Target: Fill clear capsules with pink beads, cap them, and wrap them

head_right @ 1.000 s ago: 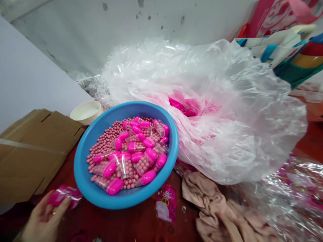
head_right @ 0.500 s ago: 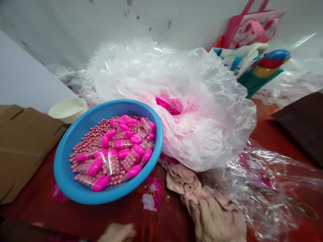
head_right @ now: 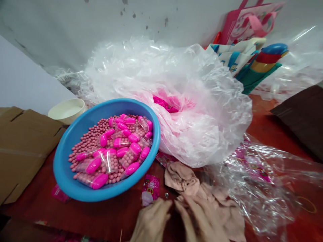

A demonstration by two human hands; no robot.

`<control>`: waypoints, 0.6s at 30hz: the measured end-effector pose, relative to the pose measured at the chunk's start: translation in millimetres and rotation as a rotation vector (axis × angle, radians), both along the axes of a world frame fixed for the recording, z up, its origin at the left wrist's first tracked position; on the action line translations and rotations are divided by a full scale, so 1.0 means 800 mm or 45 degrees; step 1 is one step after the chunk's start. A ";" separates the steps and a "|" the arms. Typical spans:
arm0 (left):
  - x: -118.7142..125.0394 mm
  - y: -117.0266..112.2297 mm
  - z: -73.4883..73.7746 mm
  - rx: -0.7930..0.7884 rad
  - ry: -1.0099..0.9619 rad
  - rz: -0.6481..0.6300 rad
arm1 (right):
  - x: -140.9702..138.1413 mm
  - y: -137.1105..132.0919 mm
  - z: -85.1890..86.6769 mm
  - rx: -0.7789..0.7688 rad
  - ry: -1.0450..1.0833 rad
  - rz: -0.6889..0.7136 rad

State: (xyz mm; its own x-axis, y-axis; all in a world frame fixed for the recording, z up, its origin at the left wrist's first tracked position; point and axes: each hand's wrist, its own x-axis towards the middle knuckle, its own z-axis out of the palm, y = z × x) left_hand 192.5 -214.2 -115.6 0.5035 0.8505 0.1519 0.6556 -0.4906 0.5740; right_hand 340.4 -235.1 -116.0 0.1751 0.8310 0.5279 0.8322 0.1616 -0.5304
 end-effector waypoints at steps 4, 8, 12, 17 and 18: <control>-0.057 -0.011 -0.010 0.016 -0.268 0.544 | -0.058 0.038 -0.007 -0.021 -0.138 0.228; -0.077 -0.009 -0.019 -0.158 -0.511 0.922 | -0.079 0.049 -0.021 -0.104 -0.144 0.207; -0.064 0.003 -0.003 -0.299 -0.537 0.966 | -0.073 0.040 -0.025 -0.045 -0.064 0.278; -0.053 0.024 0.017 -0.605 -0.597 0.889 | -0.069 0.032 -0.010 0.018 -0.040 0.450; -0.053 0.027 0.018 -0.636 -0.627 0.928 | -0.068 0.031 -0.005 0.019 -0.046 0.486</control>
